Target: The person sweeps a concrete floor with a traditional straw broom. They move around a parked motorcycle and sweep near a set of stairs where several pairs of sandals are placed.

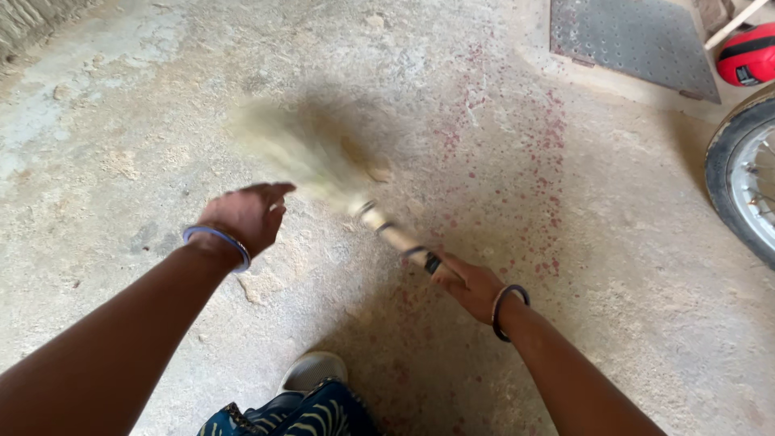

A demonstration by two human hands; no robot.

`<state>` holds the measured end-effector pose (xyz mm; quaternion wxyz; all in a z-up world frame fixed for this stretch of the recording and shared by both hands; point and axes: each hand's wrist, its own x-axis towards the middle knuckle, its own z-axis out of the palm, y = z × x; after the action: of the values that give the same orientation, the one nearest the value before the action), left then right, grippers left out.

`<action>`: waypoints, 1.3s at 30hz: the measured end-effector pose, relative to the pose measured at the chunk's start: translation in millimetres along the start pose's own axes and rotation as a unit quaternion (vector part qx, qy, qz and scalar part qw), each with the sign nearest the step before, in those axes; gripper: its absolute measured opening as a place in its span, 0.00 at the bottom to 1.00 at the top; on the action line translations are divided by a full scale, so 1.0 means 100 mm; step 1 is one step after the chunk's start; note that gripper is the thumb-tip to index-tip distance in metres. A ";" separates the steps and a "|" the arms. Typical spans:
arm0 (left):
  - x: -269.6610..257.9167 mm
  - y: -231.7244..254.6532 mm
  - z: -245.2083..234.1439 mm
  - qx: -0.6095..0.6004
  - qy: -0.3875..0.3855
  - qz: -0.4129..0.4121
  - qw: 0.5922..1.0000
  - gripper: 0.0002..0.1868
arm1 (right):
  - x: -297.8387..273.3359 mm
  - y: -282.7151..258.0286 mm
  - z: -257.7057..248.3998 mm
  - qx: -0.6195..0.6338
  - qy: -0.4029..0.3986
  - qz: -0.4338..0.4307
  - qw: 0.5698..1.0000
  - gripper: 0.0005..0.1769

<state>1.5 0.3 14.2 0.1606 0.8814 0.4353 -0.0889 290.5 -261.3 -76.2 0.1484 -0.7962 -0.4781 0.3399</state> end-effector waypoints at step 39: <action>0.20 -0.13 0.16 0.090 -0.051 -0.022 0.994 0.12 | 0.20 0.72 0.25 -0.056 0.018 0.233 0.971 0.38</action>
<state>2.9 17.1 -9.3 0.1004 0.8768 0.4359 -0.1762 327.3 -282.3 -142.7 0.0290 -0.8986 -0.2952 0.3233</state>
